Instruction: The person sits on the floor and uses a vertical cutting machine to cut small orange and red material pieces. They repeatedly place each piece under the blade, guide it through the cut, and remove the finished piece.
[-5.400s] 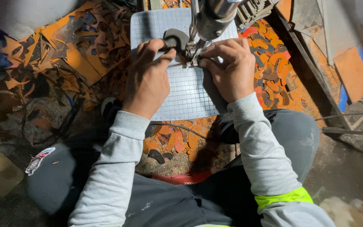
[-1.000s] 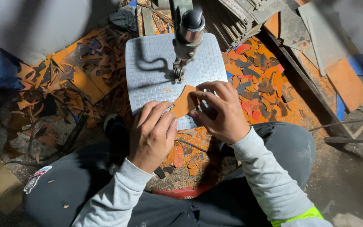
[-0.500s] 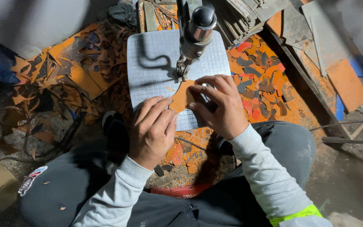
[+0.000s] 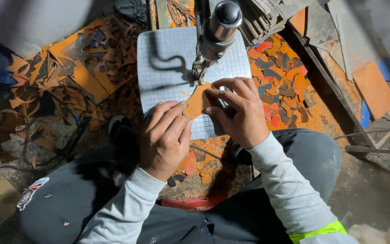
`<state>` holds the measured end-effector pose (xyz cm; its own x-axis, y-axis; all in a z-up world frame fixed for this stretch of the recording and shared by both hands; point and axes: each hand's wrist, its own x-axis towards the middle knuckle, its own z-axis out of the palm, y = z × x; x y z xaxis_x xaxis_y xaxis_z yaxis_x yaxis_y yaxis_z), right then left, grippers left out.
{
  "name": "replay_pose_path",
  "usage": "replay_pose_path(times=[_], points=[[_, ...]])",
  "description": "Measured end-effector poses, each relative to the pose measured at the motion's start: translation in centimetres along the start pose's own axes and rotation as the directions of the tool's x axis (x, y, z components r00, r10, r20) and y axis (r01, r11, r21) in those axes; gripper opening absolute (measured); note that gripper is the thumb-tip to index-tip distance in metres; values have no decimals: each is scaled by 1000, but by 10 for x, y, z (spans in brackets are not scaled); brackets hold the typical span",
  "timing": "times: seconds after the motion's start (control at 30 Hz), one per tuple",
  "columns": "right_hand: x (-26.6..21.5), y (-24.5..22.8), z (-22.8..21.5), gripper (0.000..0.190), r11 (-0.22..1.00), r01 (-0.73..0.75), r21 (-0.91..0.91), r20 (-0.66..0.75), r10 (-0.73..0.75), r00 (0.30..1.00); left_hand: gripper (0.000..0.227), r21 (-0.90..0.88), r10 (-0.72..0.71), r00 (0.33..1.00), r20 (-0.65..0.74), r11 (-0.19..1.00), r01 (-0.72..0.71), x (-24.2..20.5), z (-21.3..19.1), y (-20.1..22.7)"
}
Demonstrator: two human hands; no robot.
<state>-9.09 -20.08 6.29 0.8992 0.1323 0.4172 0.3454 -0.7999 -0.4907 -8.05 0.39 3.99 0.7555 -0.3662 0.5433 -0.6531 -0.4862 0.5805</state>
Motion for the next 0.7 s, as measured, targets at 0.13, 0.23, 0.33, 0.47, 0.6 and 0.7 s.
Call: replay_pose_path(times=[0.13, 0.23, 0.33, 0.47, 0.6, 0.7], points=[[1, 1, 1, 43, 1000, 3, -3, 4, -3, 1000, 9, -4, -2, 1000, -6, 1000, 2, 1, 0, 1], [0, 1, 2, 43, 1000, 10, -10, 1, -10, 1000, 9, 2, 1, 1000, -11, 1000, -1, 0, 0, 2], [0, 2, 3, 43, 1000, 11, -11, -5, -11, 1000, 9, 1, 0, 1000, -7, 1000, 0, 0, 1, 2], [1, 2, 5, 44, 1000, 10, 3, -12, -10, 1000, 9, -8, -6, 1000, -8, 1000, 6, 1, 1, 2], [1, 0, 5, 43, 999, 8, -33, -10, -8, 1000, 9, -2, 3, 1000, -11, 1000, -3, 0, 2, 2], [1, 0, 5, 43, 999, -4, -34, -9, 3, 1000, 9, 5, 4, 1000, -11, 1000, -4, 0, 3, 1]])
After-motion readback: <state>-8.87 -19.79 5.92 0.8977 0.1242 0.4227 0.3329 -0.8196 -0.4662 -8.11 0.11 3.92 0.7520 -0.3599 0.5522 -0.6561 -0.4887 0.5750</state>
